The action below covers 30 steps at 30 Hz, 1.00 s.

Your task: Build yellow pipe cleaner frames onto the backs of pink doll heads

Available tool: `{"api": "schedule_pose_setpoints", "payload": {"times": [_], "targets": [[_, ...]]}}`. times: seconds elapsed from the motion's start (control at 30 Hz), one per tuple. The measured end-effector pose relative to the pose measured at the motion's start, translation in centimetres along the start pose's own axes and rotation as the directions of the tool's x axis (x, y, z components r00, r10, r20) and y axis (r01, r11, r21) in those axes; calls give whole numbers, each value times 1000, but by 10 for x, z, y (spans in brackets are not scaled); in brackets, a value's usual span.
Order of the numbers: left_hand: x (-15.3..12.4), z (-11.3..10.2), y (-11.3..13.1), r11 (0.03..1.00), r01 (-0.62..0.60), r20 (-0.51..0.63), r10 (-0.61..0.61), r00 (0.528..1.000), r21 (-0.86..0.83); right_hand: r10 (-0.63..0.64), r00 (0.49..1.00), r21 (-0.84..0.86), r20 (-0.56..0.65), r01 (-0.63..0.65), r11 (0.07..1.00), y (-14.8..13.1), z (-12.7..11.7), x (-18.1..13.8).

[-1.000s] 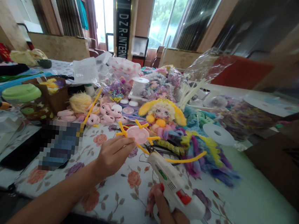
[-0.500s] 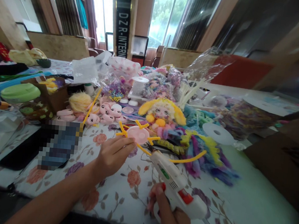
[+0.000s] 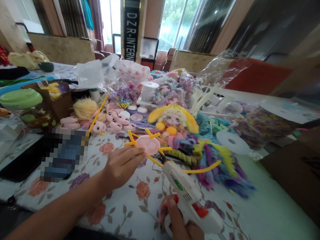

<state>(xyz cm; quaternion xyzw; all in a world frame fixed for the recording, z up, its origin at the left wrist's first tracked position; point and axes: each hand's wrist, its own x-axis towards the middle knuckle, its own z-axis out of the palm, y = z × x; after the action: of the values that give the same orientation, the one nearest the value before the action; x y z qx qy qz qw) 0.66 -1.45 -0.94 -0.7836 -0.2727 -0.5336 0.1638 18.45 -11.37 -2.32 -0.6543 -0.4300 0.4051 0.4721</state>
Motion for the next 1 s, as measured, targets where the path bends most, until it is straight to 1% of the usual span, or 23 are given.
{"api": "schedule_pose_setpoints", "payload": {"times": [0.2,0.5,0.63,0.73,0.9,1.0], "targets": [[0,0,0,1000,-24,3,24,1000,-10,-19,1000,-10,-2,19,1000,3,-1,1],[1,0,-1,1000,-28,8,28,1000,-1,4,999,3,-36,-4,1000,1,0,1],[1,0,-1,999,-40,15,39,999,2,-16,1000,-4,-12,16,1000,1,-1,1],[1,0,-2,999,-38,25,38,999,-4,-33,999,34,-9,33,999,2,-2,2],[1,2,-2,998,-42,61,45,997,-39,-20,998,76,-58,25,997,7,-2,4],[1,3,-5,1000,-1,77,2,997,-17,-34,998,144,-52,41,989,9,-2,4]]}}
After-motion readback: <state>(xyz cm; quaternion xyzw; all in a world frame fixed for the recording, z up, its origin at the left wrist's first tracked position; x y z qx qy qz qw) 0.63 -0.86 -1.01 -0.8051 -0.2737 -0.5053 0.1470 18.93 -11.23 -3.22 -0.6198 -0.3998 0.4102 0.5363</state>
